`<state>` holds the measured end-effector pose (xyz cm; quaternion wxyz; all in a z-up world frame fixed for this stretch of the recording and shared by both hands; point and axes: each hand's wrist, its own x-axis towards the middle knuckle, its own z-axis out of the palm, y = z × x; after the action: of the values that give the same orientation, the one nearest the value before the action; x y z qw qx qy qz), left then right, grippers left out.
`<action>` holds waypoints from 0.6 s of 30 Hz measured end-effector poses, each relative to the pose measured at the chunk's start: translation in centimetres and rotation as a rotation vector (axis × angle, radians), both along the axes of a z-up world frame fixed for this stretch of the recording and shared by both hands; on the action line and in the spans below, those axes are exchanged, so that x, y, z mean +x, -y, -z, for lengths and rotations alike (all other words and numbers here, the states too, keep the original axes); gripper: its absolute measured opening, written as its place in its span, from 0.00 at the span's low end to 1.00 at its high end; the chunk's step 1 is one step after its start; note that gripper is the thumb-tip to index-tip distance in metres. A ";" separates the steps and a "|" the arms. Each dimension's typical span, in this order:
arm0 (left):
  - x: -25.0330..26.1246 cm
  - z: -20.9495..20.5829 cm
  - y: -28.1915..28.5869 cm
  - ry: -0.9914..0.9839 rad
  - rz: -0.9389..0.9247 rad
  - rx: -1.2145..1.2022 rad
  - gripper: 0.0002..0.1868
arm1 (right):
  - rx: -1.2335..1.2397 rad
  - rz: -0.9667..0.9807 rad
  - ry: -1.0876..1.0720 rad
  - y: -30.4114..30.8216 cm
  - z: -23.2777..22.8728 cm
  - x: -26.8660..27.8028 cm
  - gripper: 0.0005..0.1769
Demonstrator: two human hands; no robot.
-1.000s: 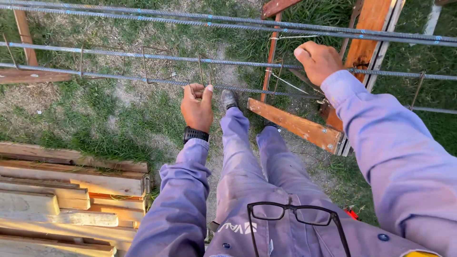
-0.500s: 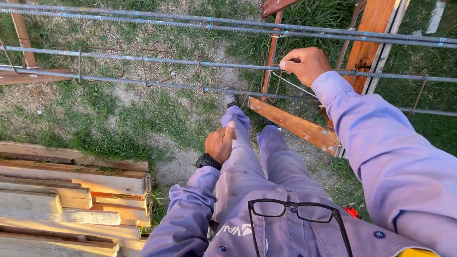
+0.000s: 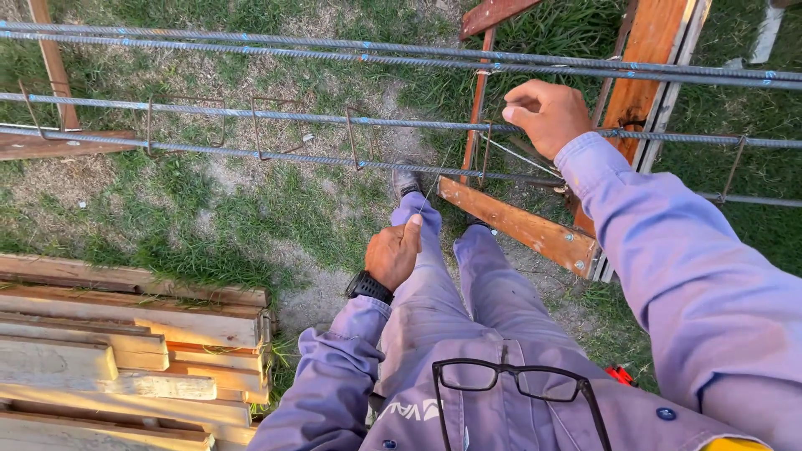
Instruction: The person ties a rebar cage using wire and pliers. They wrap wire around the intersections of the steel bars and twist it tight with pliers to secure the structure.
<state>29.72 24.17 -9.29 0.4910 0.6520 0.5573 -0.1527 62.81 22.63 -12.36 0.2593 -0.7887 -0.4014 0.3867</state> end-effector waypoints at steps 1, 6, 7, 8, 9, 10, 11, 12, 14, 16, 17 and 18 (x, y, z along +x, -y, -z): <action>0.1 -0.5 0.2 -0.002 -0.002 0.004 0.36 | 0.004 -0.002 -0.002 0.4 -1.2 -0.6 0.11; 0.9 -3.7 1.5 0.029 -0.077 -0.107 0.34 | -0.072 0.232 -0.591 2.8 -4.6 -6.6 0.17; 1.3 -4.4 1.5 0.033 -0.076 -0.095 0.34 | -0.060 0.228 -0.589 3.2 -4.9 -7.3 0.17; 1.4 -5.1 1.9 0.041 -0.054 -0.112 0.34 | -0.069 0.331 -0.719 3.9 -5.1 -8.2 0.14; 1.5 -5.8 2.3 0.050 -0.031 -0.129 0.34 | -0.079 0.434 -0.850 4.7 -5.3 -9.1 0.12; 1.5 -6.1 2.7 0.046 -0.031 -0.125 0.34 | -0.077 0.433 -0.854 4.9 -5.4 -9.3 0.12; 1.6 -6.5 3.1 0.055 -0.035 -0.134 0.33 | -0.034 0.439 -0.851 5.2 -5.5 -9.6 0.11; 1.8 -6.9 3.3 0.067 -0.039 -0.139 0.33 | 0.014 0.443 -0.846 5.4 -5.6 -9.6 0.09; 2.0 -7.2 4.3 0.083 -0.058 -0.124 0.33 | 0.026 0.408 -0.820 5.5 -7.4 -9.7 0.10; 2.2 -5.6 6.9 0.109 -0.099 -0.077 0.33 | 0.059 0.338 -0.792 7.1 -6.5 -9.3 0.11; 2.1 -3.8 9.0 0.313 -0.036 -0.049 0.29 | 0.130 0.270 -0.648 8.7 -4.8 -9.0 0.11; 1.0 -2.1 9.3 0.479 0.008 0.037 0.26 | 0.236 0.159 -0.544 7.4 -2.4 -9.9 0.13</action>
<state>30.67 14.84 -7.16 0.5964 0.6808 0.4249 0.0149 52.94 15.25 -9.93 0.4765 -0.6497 -0.2961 0.5130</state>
